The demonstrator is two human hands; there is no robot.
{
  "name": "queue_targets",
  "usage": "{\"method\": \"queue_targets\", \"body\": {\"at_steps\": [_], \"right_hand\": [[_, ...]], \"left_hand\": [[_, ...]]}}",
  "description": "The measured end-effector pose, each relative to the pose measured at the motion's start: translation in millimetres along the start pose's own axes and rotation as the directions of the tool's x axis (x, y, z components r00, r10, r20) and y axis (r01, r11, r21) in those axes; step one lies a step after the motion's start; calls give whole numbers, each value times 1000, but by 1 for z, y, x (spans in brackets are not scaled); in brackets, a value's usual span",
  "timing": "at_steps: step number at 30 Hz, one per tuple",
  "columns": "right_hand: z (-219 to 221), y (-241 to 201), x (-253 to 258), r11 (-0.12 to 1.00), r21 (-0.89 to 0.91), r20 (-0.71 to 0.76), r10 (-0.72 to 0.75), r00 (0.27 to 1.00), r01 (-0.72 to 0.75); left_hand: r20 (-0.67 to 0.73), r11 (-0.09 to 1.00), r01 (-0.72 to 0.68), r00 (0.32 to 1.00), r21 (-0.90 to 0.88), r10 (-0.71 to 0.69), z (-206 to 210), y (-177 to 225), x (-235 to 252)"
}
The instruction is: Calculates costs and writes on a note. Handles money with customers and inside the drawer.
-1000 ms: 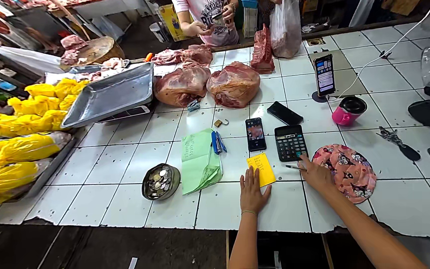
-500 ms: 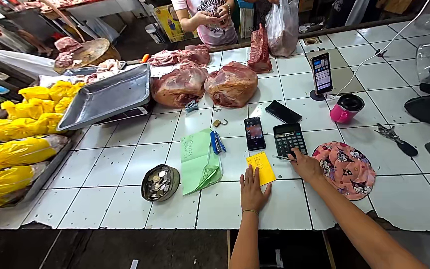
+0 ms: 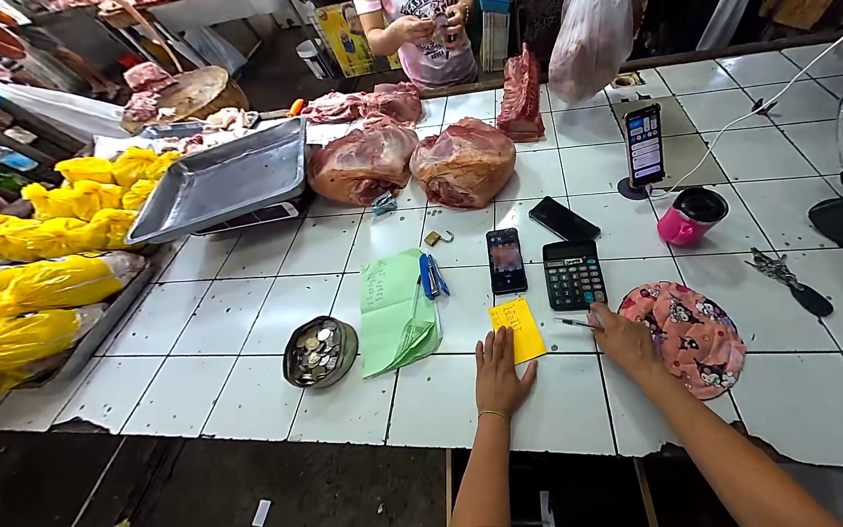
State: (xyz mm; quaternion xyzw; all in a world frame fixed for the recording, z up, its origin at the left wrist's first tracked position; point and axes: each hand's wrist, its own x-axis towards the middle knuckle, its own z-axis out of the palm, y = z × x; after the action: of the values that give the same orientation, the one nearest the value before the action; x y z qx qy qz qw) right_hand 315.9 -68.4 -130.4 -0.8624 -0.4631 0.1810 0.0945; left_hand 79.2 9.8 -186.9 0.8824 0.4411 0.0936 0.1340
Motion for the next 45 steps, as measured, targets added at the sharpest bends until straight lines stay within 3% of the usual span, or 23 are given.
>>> {"method": "queue_targets", "body": {"at_steps": [3,10,14,18,22,26,30,34,37,45], "right_hand": [[-6,-13,1,995,58,-90,-79,993,84],[-17,-39,56,999,30,122,24,992,-28],[-18,-42,52,998,38,82,-62,995,59],[-12,-48,45,995,-15,187,-98,978,102],[-29,-36,29,987,122,-36,-97,995,101],[-25,-10,12,993,94,-193,-58,979,77],[3,5,7,999,18,-6,-28,1000,28],[13,-1,-18,991,63,-91,-111,990,117],[25,-3,-26,994,-11,35,-107,994,108],[-8,-31,28,998,59,85,-35,996,30]], "left_hand": [[-10,1000,-13,1000,-10,13,-1,1,1],[-2,1000,-9,1000,13,9,1,1,1],[-10,1000,-12,1000,6,12,0,0,1],[-63,999,-39,997,-8,38,4,-1,0],[-73,999,-43,996,-12,42,5,-4,0],[-47,999,-36,998,-31,35,4,-3,0],[-133,993,-68,990,-94,56,6,-3,-2],[-242,982,-118,967,-147,80,12,-4,-3],[-254,982,-131,963,-138,93,15,-4,-5],[-246,987,-117,965,-110,87,14,-5,-1]]}}
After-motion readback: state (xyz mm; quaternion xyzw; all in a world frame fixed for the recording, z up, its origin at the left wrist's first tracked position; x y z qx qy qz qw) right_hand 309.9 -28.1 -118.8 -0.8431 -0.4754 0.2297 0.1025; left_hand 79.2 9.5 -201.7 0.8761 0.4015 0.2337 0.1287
